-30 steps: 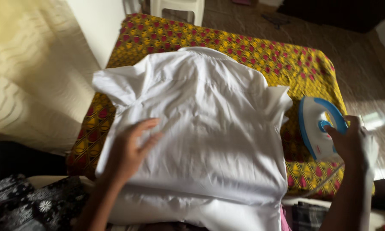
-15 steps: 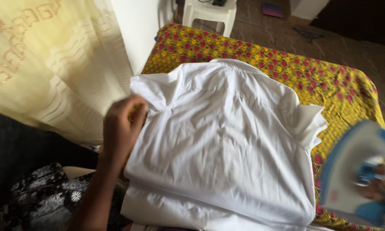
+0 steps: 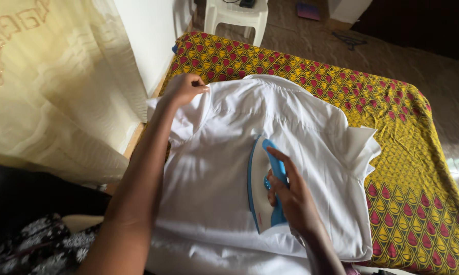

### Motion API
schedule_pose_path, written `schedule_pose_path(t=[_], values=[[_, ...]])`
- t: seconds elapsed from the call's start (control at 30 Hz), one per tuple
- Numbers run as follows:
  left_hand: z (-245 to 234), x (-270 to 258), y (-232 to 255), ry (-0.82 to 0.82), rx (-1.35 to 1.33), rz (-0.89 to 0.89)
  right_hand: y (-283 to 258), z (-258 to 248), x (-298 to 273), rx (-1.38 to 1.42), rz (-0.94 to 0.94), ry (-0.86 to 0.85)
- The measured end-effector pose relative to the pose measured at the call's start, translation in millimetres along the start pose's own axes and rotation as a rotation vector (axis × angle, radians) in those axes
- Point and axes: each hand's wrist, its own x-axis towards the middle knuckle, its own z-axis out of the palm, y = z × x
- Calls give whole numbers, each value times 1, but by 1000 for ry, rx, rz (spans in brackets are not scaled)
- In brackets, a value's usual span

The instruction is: The person irons a white shirt on a patterned bedsheet. They use a blue and white iron to smooth the collar, sleeves, and body of the shirt, adjusting the fabric with their hands as needed.

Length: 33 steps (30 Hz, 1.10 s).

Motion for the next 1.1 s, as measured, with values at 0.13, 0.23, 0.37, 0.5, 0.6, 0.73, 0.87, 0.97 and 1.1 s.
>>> schedule_pose_path(t=[0.13,0.23,0.37,0.5,0.6,0.73,0.87,0.97,1.1], values=[[0,5,-14,19,-5,-17,8,-6,35,-76,-64,72],[-3,5,-15,37,6,-19,6,-11,65,-93,-115,87],[-8,-3,-11,3,-47,-9,-8,-4,81,-76,-59,59],[-10,-10,-16,32,-206,129,-15,23,65,-67,-15,-16],[-12,-9,-19,11,-266,162,-12,41,44,13,121,-99],[-11,-7,-16,-42,-220,65,-11,47,49,-112,69,-80],[-13,1,-19,4,-221,110,-23,21,92,-254,-1,89],[-11,1,-29,-16,-245,147,-35,-4,129,-209,-167,109],[-4,8,-34,-3,-285,152,-42,-13,174,-157,-176,18]])
